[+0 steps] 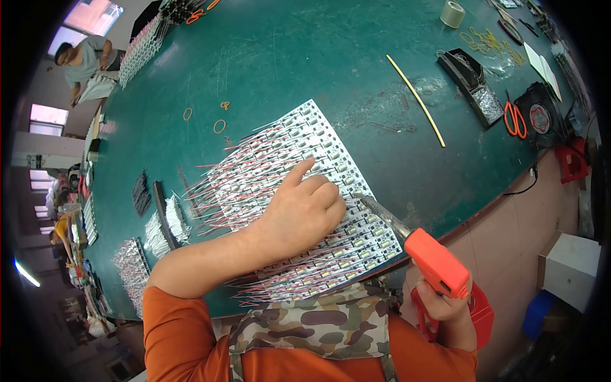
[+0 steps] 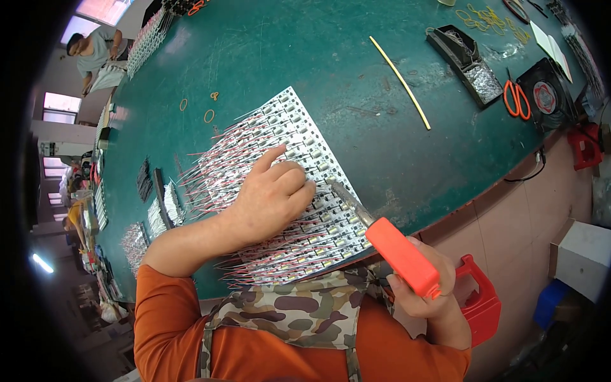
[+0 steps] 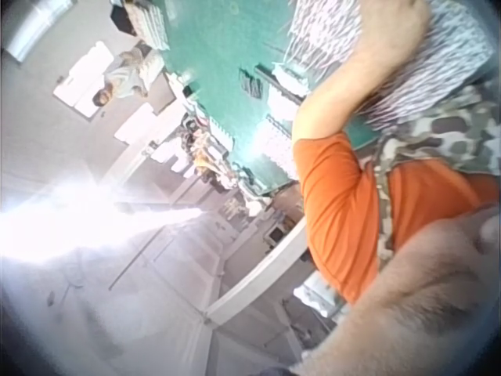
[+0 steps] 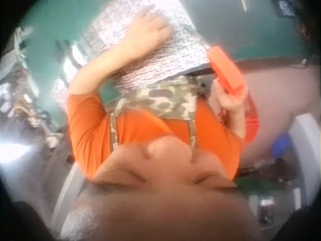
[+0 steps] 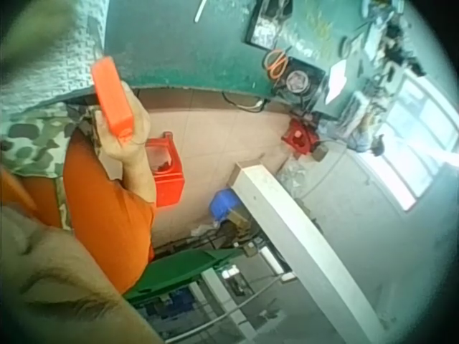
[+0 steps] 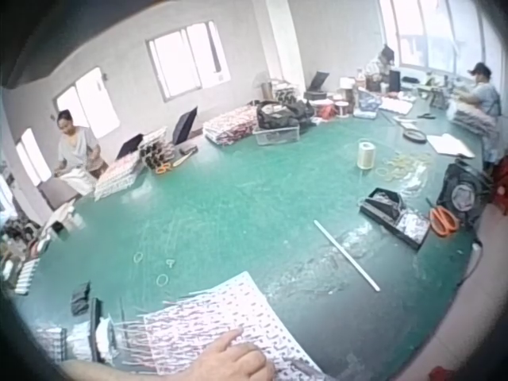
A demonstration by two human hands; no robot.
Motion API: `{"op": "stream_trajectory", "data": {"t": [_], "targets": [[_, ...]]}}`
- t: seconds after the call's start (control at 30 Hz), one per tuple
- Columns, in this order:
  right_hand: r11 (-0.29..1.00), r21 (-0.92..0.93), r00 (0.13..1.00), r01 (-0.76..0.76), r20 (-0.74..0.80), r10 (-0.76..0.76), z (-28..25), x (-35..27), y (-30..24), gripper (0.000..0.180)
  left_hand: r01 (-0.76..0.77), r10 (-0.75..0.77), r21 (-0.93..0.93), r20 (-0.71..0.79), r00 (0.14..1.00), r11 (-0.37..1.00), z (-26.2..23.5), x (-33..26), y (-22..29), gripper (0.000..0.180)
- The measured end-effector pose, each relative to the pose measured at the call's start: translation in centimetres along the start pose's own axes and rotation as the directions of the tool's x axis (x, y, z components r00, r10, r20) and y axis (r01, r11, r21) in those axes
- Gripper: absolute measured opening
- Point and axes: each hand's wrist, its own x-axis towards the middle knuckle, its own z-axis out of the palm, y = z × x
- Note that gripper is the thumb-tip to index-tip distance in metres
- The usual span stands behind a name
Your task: The person arranges bundles of wires on a workbench and solders components onto electronic circuit board panels using a soldering gun.
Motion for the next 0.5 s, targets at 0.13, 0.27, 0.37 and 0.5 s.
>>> {"op": "stream_trajectory", "data": {"t": [0.13, 0.27, 0.37, 0.5], "targets": [[0.999, 0.025, 1.0, -0.023, -0.012, 0.023, 0.1, -0.6, -0.2, 0.059, -0.007, 0.003, -0.035, -0.099, 0.995, 0.999, 0.1, 0.0, 0.0, 0.01], [0.997, -0.066, 0.999, 0.029, -0.017, -0.03, -0.1, -1.3, 0.0, 0.059, 0.025, -0.029, -0.039, -0.083, 0.996, 0.999, -0.2, -0.3, 0.0, 0.019], [0.999, -0.031, 0.999, 0.005, -0.033, -0.006, -0.2, -2.1, 0.1, 0.06, 0.032, -0.041, -0.076, -0.11, 0.993, 0.997, -0.8, -0.2, 0.3, 0.02], [0.998, -0.058, 1.0, -0.026, -0.014, 0.025, -0.4, -2.7, -0.2, 0.06, 0.015, -0.024, -0.11, -0.079, 0.997, 0.994, -1.4, 0.1, 1.0, 0.02]]}}
